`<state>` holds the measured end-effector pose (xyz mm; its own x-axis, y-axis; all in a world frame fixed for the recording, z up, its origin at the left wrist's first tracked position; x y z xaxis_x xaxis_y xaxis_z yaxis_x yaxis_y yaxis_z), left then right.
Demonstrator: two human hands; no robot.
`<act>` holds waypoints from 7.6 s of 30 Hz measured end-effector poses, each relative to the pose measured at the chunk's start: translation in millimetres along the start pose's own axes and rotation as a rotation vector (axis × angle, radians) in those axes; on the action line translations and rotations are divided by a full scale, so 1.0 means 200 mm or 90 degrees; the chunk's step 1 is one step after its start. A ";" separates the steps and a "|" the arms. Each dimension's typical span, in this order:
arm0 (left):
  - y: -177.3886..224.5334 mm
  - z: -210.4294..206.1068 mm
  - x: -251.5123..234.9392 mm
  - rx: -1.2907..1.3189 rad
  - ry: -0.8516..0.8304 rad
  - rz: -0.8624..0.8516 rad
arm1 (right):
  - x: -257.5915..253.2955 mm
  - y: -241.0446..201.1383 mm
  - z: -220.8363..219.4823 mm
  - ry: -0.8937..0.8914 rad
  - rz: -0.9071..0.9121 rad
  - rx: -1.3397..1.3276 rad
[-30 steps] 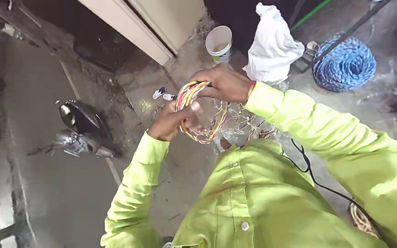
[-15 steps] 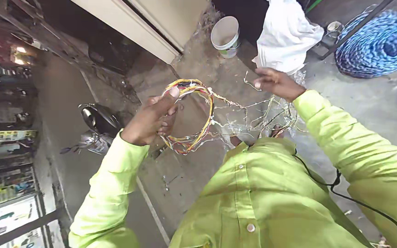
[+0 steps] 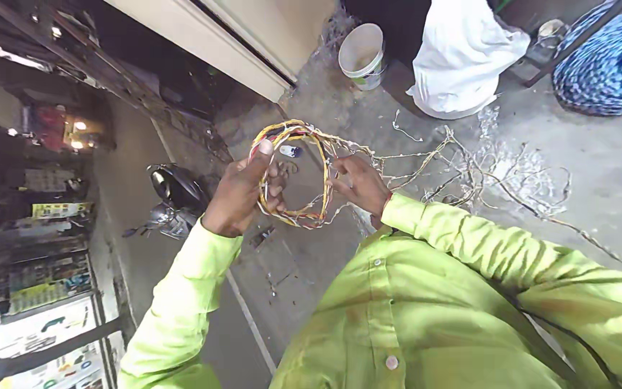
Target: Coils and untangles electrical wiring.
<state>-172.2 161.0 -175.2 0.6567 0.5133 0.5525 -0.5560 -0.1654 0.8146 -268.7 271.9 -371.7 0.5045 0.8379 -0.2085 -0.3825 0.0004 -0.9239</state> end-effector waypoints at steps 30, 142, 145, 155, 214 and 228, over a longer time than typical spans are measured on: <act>-0.19 0.01 0.09 0.012 -0.123 -0.009 | -0.08 -0.06 0.37 -0.020 0.212 -0.062; -0.03 0.05 0.09 -0.294 -0.110 -0.235 | -0.29 -0.45 0.28 -0.118 0.349 -0.125; -0.02 0.04 0.05 -0.314 -0.100 -0.254 | -0.30 -0.46 0.30 -0.102 0.344 -0.126; -0.03 -0.06 -0.01 -0.225 -0.116 -0.250 | -0.29 -0.40 0.33 -0.033 0.273 -0.103; -0.07 -0.14 -0.15 -0.102 -0.254 -0.052 | -0.24 -0.48 0.53 -0.086 0.374 0.036; -0.05 -0.17 -0.14 -0.166 -0.248 -0.065 | -0.27 -0.68 0.50 -0.076 0.359 0.021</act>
<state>-203.2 176.1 -204.7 0.8287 0.1546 0.5379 -0.5557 0.1122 0.8238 -320.3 280.9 -202.5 0.1252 0.7689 -0.6270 -0.5926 -0.4490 -0.6688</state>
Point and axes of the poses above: each hand's wrist, its own x-axis away from the middle knuckle, its own z-axis out of the back of the hand, y = z × x, the point moved 6 cm from there along -x, towards the middle knuckle
